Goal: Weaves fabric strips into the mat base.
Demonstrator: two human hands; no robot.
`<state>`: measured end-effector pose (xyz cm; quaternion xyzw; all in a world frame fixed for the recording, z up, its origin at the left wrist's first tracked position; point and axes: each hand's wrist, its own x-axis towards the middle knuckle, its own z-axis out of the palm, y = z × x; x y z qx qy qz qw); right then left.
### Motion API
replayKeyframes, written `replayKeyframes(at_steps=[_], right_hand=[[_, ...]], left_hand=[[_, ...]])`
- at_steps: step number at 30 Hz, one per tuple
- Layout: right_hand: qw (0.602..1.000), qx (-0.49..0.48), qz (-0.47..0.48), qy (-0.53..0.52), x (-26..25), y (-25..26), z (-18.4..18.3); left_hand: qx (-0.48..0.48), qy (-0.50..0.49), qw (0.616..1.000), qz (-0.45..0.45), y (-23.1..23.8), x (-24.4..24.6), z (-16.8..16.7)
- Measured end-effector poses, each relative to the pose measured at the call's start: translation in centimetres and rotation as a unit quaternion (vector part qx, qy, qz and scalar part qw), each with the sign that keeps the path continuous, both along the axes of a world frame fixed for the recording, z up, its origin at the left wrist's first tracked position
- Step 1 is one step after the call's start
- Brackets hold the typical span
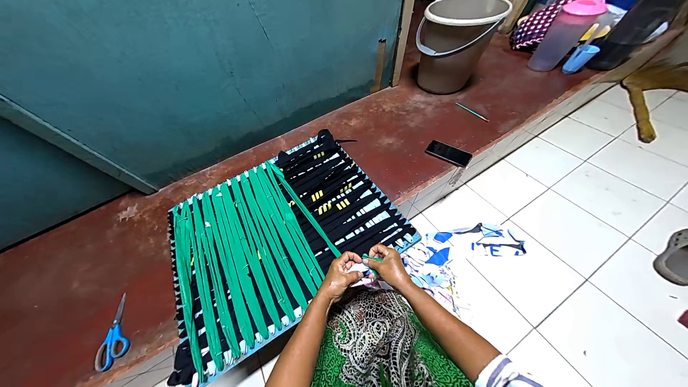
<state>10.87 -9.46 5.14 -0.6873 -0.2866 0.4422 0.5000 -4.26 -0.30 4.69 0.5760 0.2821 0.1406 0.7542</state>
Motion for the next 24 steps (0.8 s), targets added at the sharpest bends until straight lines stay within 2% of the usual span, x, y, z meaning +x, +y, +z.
replayKeyframes(at_steps=[7,9,11,13,16,19,24], right_hand=[[0.998,-0.008,0.005,0.063,0.2,-0.1,0.0],[0.998,-0.004,-0.003,0.068,0.2,0.0,-0.3],[0.998,-0.006,0.000,0.065,0.2,-0.1,-0.4],[0.998,-0.014,0.021,0.057,0.2,-0.2,-0.5],[0.992,-0.028,0.106,0.058,0.7,-0.4,-0.6],[0.978,-0.001,0.169,0.120,1.0,-0.5,-0.7],[0.947,0.091,0.189,0.242,1.8,-1.0,-1.9]], left_hand=[[0.013,-0.017,0.999,0.050,-0.5,0.1,-0.5],[0.046,-0.024,0.998,0.033,-0.6,0.0,-0.6],[0.124,-0.040,0.991,0.008,-0.6,-0.2,-1.0],[0.245,-0.064,0.968,0.000,-0.6,-0.4,-1.5],[0.399,-0.068,0.914,0.026,-0.9,-0.3,-1.2],[0.450,-0.067,0.888,0.064,-1.5,-0.1,-1.1],[0.510,-0.098,0.843,0.142,-2.1,0.2,-1.5]])
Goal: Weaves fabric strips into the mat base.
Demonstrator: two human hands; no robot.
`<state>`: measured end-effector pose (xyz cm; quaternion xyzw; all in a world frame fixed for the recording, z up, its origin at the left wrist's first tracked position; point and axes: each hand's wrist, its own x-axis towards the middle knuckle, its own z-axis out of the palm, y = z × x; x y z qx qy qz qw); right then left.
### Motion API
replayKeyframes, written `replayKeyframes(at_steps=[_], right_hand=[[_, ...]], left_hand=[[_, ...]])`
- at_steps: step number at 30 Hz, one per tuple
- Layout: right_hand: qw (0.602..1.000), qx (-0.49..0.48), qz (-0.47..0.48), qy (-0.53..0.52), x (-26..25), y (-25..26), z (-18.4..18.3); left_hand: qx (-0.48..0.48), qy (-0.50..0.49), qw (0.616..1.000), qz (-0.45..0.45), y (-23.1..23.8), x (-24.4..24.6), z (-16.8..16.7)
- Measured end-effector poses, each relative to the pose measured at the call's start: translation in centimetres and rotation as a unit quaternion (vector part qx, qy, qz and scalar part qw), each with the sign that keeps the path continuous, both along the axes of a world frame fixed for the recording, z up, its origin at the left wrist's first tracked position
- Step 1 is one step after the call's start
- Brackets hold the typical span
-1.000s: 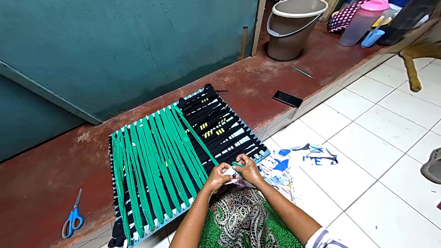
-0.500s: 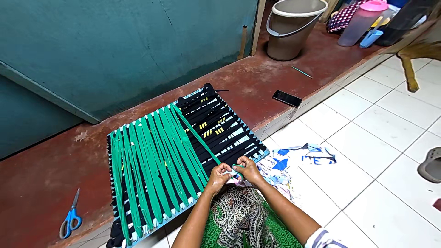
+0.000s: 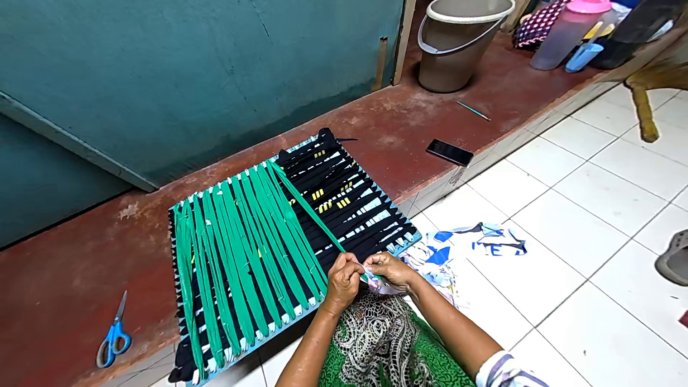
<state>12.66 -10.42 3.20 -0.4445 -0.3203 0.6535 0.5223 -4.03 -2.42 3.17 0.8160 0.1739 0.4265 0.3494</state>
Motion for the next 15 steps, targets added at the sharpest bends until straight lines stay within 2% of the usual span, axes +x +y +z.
replayKeyframes(at_steps=[3,8,11,13,15], right_hand=[[0.997,0.047,0.033,0.044,0.3,-0.2,-0.5],[0.993,0.056,0.102,0.037,0.3,0.0,0.0],[0.989,0.074,0.101,0.083,0.2,-0.2,-0.7],[0.988,0.075,0.084,0.110,0.2,-0.4,-1.2],[0.989,0.065,0.066,0.118,0.3,-0.6,-1.4]], left_hand=[[0.029,-0.028,0.999,0.008,-0.4,0.1,0.2],[0.007,-0.062,0.997,0.034,-1.0,0.4,0.4],[-0.080,-0.060,0.994,0.035,-1.2,0.2,0.3],[-0.151,-0.049,0.987,0.006,-1.1,-0.3,0.3],[-0.180,-0.035,0.983,-0.029,-0.8,-0.9,0.3]])
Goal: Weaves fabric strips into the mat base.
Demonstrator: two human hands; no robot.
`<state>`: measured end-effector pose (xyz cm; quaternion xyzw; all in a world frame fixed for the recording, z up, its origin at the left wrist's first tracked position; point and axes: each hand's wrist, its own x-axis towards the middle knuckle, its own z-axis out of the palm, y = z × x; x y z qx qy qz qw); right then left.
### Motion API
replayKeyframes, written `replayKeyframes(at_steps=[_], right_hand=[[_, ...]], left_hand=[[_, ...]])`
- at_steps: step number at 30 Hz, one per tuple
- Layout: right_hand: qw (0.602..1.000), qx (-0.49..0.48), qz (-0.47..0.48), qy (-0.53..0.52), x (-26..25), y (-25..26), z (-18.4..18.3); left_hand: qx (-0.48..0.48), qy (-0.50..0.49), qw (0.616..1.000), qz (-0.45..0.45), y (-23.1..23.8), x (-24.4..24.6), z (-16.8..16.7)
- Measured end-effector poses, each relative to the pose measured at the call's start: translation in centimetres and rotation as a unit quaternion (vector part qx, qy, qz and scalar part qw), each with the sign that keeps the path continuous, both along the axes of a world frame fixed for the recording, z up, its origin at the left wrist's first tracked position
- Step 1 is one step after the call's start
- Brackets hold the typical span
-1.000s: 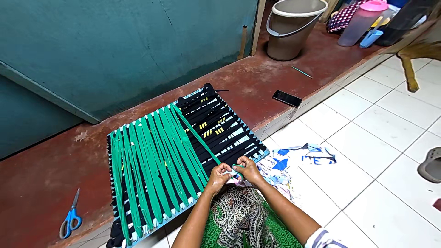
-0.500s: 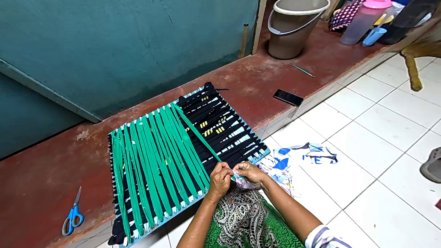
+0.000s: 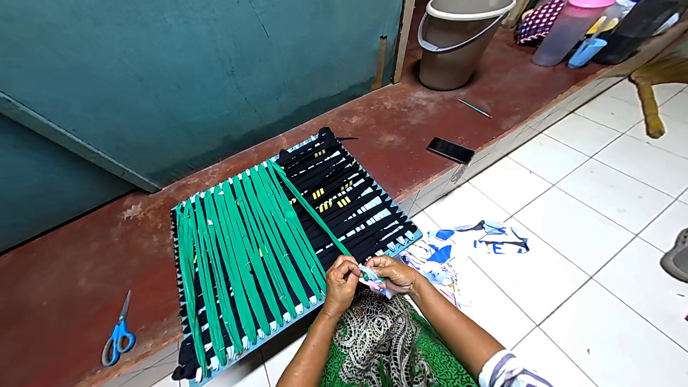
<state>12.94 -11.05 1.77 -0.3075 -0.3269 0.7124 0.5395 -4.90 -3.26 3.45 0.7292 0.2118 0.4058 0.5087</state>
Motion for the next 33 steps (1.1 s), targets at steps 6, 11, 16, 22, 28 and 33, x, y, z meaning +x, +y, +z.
replayKeyframes(at_steps=[6,11,16,22,28,33], right_hand=[[0.999,-0.024,-0.027,0.005,-0.1,-0.1,0.0],[0.997,-0.052,-0.043,-0.032,-0.2,0.0,0.6],[0.996,-0.050,-0.070,-0.015,0.0,-0.5,1.1],[0.994,-0.049,-0.082,0.047,0.0,-1.3,0.8],[0.977,-0.116,-0.154,0.087,-1.7,-1.6,1.4],[0.975,-0.095,-0.174,0.095,-2.0,-2.0,1.2]], left_hand=[[-0.006,0.066,0.997,-0.047,0.1,-0.9,0.4],[0.006,0.097,0.995,-0.018,-0.1,-0.4,0.7],[-0.070,0.079,0.994,-0.036,0.2,-0.1,0.7],[-0.186,0.027,0.980,-0.058,0.3,-0.1,0.8],[-0.236,-0.008,0.970,-0.063,0.3,-0.3,0.1],[-0.266,0.000,0.963,-0.049,0.1,-0.2,0.5]])
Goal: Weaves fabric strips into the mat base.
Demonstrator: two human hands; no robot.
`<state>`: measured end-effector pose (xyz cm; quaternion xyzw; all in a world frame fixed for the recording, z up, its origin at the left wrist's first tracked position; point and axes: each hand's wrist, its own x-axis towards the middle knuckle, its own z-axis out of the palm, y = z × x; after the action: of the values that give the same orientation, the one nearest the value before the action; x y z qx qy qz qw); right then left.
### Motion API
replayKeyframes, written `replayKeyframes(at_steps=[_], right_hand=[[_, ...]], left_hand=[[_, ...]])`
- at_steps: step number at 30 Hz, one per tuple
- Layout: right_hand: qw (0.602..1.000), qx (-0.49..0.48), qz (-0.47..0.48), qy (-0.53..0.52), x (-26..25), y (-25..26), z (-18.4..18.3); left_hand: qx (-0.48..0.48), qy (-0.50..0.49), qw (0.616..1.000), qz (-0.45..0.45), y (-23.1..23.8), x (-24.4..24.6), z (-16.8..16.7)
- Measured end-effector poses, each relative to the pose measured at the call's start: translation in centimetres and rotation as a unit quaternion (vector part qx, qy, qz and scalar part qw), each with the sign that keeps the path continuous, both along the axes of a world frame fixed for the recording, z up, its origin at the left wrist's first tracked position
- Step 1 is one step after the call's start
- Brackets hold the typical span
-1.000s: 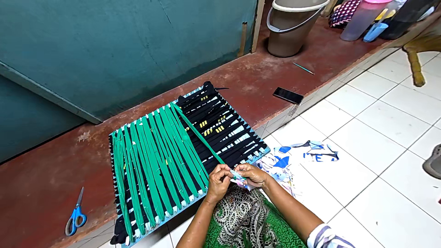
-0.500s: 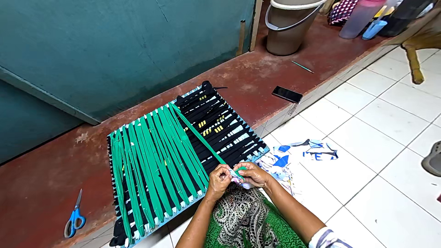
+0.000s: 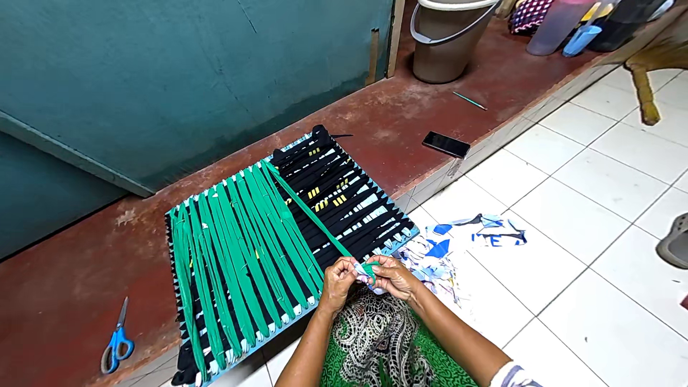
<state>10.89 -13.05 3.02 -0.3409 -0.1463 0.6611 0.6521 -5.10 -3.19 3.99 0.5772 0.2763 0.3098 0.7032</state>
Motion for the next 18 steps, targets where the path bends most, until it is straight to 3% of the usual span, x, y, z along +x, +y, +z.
replayKeyframes(at_steps=[12,18], right_hand=[[0.999,0.025,-0.008,0.027,-0.13,-0.10,-0.58],[1.000,0.003,-0.004,0.007,0.14,-0.28,-0.02]], left_hand=[[-0.114,0.013,0.993,0.029,-0.46,0.71,0.97],[-0.084,-0.002,0.996,0.006,-0.29,-0.08,0.66]])
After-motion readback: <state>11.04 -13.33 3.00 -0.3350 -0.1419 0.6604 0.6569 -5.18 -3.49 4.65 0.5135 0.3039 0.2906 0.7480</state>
